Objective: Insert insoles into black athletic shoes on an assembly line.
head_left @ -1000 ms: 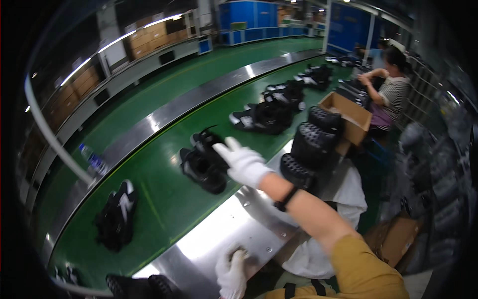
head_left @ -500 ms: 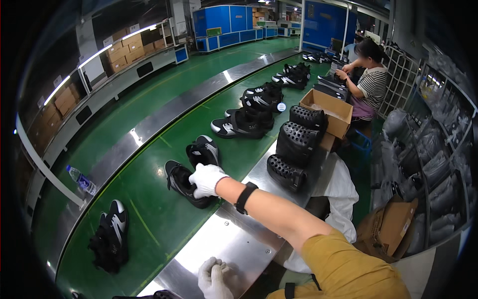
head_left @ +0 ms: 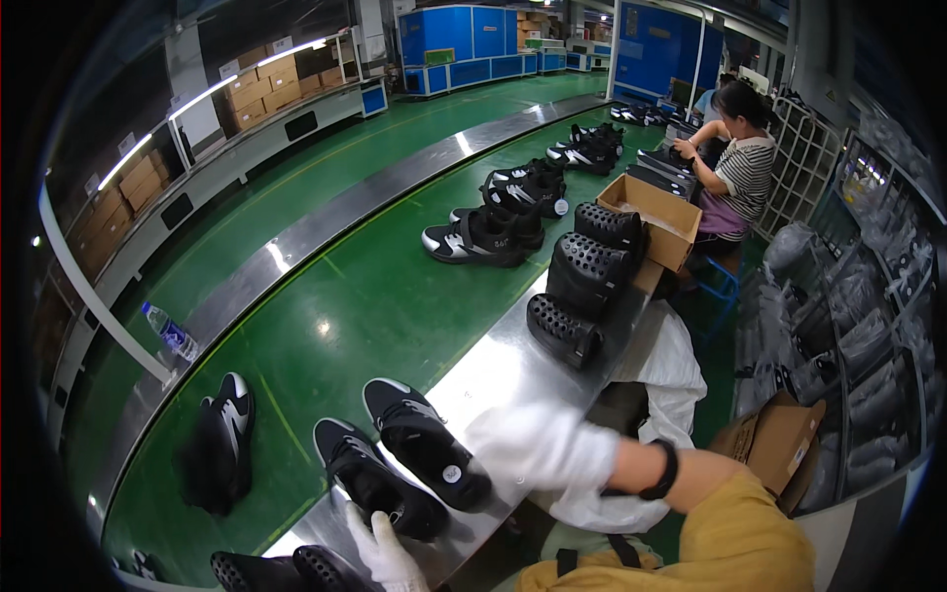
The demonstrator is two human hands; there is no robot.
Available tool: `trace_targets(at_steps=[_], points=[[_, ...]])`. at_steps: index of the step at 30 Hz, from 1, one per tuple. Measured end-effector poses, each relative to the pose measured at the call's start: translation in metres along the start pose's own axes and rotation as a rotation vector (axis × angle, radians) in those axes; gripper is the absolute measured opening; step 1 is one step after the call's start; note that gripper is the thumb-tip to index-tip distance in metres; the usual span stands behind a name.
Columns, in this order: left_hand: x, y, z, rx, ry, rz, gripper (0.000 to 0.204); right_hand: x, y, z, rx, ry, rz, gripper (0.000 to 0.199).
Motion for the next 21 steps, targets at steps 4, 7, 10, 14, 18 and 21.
trace_targets(at_steps=[4, 7, 10, 14, 18, 21], points=[[-0.050, -0.007, -0.031, -0.132, 0.188, -0.168, 0.044, -0.083, -0.047, -0.080, -0.200, -0.331, 0.404, 0.026], [-0.119, -0.003, -0.020, -0.156, 0.381, 0.160, 0.034, -0.130, -0.074, -0.082, -0.020, -0.457, 0.431, 0.031], [-0.115, -0.018, 0.009, -0.179, 0.173, 0.154, 0.040, -0.149, -0.073, -0.069, 0.214, -0.504, 0.460, 0.033], [-0.124, -0.018, 0.018, -0.121, 0.272, 0.218, 0.045, -0.153, -0.056, -0.070, 0.335, -0.581, 0.420, 0.026], [-0.180, -0.030, 0.018, -0.060, 0.480, 0.558, 0.024, -0.144, -0.044, -0.086, 0.357, -0.672, 0.412, 0.023], [-0.208, -0.062, 0.060, 0.439, 0.249, 0.666, 0.023, -0.151, -0.056, -0.081, 0.319, -0.686, 0.392, 0.021]])
Point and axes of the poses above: each hand's wrist, its own y-axis towards the middle knuckle, its own z-axis out of the palm, x = y × z, the point moved 3 cm from there along y, towards the middle knuckle, and after that the axes turned 2 degrees about y, right-handed, at the moved point
